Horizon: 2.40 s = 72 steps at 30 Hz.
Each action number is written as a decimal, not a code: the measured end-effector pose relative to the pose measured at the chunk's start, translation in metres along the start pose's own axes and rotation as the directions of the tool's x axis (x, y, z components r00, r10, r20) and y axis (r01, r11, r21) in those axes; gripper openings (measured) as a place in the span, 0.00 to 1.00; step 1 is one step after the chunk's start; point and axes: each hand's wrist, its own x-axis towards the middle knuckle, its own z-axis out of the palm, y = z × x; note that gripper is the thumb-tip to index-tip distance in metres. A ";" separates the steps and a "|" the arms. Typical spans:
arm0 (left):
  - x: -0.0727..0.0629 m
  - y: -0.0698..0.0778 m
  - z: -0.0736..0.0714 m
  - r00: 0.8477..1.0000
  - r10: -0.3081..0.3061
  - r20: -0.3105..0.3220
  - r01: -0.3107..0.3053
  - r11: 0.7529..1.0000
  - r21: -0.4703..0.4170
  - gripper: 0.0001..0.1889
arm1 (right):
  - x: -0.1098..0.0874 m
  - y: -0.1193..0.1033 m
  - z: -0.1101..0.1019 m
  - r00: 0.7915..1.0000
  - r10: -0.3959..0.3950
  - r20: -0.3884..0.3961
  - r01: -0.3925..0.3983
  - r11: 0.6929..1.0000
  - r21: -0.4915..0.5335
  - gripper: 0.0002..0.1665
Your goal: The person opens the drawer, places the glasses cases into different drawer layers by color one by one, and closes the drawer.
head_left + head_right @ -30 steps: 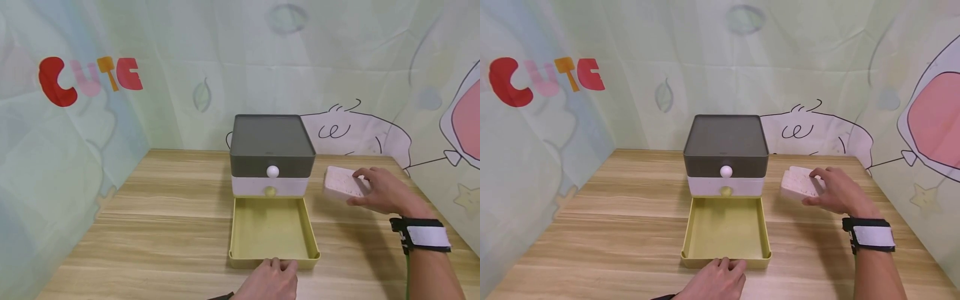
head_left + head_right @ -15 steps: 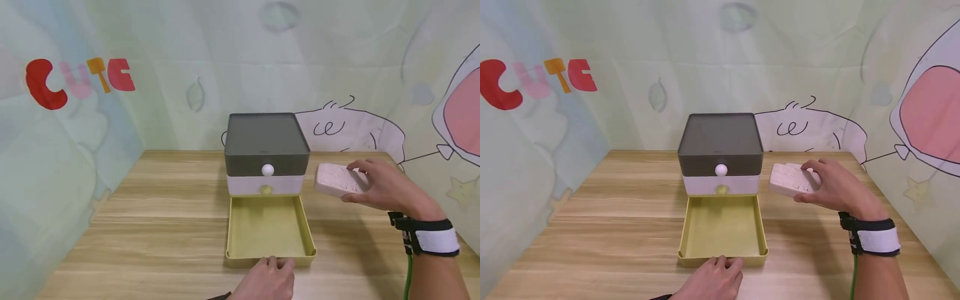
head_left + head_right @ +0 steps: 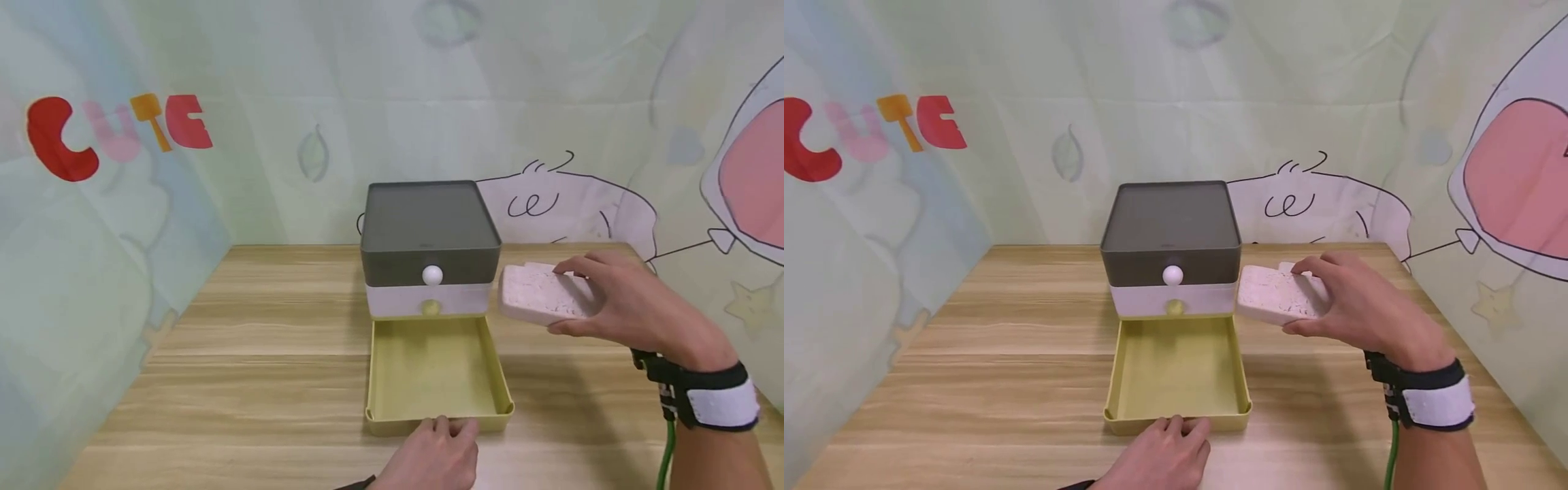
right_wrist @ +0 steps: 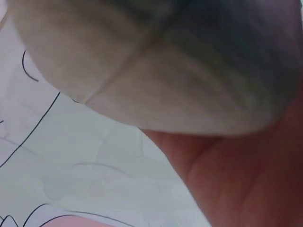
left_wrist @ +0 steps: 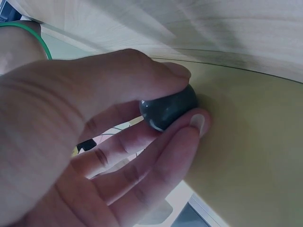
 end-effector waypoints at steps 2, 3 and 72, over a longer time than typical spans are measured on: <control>-0.001 0.000 0.000 1.000 -0.010 -0.012 0.010 1.000 0.008 0.34 | 0.002 -0.004 0.000 0.999 -0.036 -0.024 0.036 0.999 -0.016 0.44; -0.001 0.000 0.000 1.000 -0.014 -0.018 0.014 1.000 0.013 0.34 | 0.003 -0.006 0.001 0.998 -0.054 -0.035 0.053 0.998 -0.025 0.43; 0.001 -0.003 -0.009 0.990 0.062 0.130 -0.049 0.994 -0.101 0.10 | 0.032 -0.091 0.079 0.935 -0.342 0.089 0.344 0.939 -0.008 0.47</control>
